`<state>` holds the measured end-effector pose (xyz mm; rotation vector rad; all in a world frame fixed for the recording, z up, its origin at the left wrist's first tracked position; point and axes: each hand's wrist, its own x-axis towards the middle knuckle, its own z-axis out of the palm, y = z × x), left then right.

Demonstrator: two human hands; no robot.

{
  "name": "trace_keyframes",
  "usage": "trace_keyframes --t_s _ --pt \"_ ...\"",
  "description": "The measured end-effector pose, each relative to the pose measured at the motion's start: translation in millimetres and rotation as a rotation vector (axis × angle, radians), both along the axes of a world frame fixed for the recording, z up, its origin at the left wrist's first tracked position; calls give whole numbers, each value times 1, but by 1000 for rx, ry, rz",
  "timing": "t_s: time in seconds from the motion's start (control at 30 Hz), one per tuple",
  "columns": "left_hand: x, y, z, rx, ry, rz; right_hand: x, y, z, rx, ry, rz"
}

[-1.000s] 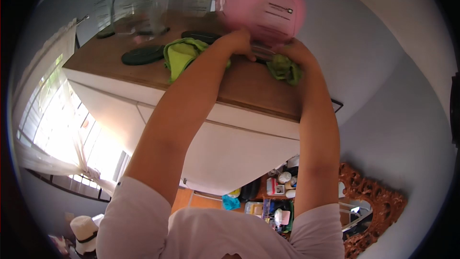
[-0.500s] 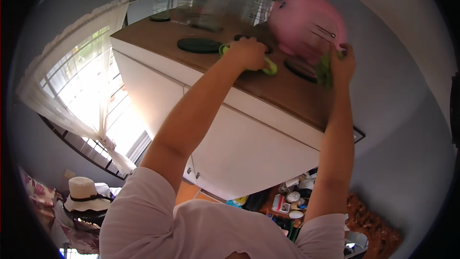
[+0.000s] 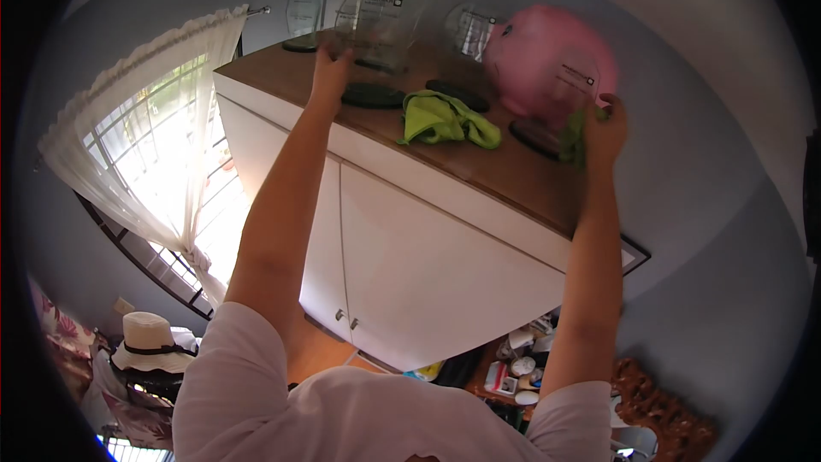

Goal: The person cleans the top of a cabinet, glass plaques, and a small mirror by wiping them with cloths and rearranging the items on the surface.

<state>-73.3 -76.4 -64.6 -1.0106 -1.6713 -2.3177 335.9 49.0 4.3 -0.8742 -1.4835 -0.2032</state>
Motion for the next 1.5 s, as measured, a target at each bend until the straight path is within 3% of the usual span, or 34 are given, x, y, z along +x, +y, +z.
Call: trace_keyframes --t_s 0.07,0.17,0.27,0.4,0.67,0.87,1.07,1.27,1.5 --pt "-24 6 -13 42 -40 -446 -3 1 -1 36 -9 -7" --pt "-13 -7 -6 96 -178 -527 -6 -7 -3 -17 -11 12" --pt "-11 -4 -9 228 -198 -532 -4 3 -6 -3 -52 -37" --pt "-20 -7 -9 261 -88 -343 1 7 -6 -2 -80 -18" --pt "32 -29 25 509 -317 -472 -6 2 0 112 3 -54" --pt "103 -35 65 433 -350 -691 -2 -9 6 165 155 -161" --pt "193 -1 57 326 -524 -999 21 -1 12 336 312 -162" --pt "258 35 41 253 -488 -889 29 9 11 432 265 -259" --pt "279 78 21 155 -329 -887 16 -13 16 555 193 -130"
